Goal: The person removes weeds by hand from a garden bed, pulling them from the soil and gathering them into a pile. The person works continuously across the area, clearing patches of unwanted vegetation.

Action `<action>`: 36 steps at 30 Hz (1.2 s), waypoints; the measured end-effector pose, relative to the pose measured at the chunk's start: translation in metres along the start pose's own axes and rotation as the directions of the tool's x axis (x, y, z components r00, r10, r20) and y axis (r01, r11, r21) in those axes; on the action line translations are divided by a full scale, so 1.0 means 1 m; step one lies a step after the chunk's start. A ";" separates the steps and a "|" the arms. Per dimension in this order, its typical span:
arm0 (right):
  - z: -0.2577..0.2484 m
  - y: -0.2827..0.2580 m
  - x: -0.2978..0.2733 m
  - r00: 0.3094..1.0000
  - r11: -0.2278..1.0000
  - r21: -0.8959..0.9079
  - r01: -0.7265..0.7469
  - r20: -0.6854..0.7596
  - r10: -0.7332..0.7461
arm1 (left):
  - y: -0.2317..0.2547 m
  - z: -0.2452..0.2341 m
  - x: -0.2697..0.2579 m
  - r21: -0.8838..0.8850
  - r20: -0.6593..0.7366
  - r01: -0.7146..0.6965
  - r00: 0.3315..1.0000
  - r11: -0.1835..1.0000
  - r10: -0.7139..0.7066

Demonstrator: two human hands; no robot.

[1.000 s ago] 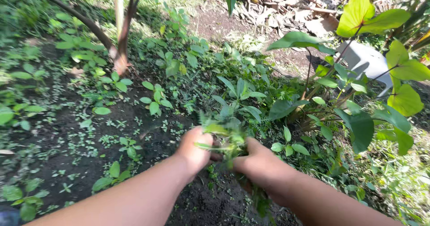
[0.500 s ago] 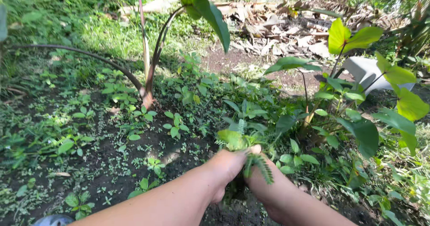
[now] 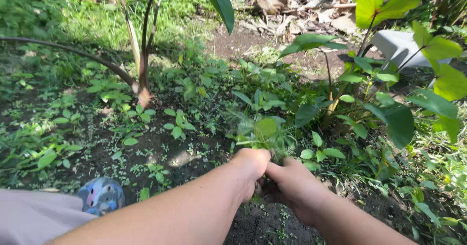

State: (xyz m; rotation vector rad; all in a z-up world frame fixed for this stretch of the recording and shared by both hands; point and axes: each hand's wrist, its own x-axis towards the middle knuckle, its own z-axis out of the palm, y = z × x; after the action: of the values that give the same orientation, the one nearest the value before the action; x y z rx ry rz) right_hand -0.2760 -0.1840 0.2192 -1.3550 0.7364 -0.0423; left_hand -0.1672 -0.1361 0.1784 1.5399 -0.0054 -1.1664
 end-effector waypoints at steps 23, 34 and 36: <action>-0.027 0.010 0.316 0.964 0.073 -0.967 0.244 0.233 -0.129 | 0.064 -0.107 0.234 -0.300 -0.435 0.097 0.871 0.949 -0.227; -0.040 0.014 0.342 0.968 0.127 -0.985 -0.120 -0.088 0.234 | 0.090 -0.097 0.275 0.457 -0.584 -0.027 0.745 0.889 0.323; -0.042 0.019 0.335 0.969 0.188 -0.970 -0.155 -0.112 0.220 | 0.088 -0.103 0.298 0.690 -0.445 -0.072 0.742 0.721 0.501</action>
State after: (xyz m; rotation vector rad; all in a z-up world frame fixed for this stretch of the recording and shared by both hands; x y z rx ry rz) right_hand -0.0439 -0.3616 0.0486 -2.4862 0.9160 0.8386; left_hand 0.1006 -0.2602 0.0364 2.3743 -0.2456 -0.3329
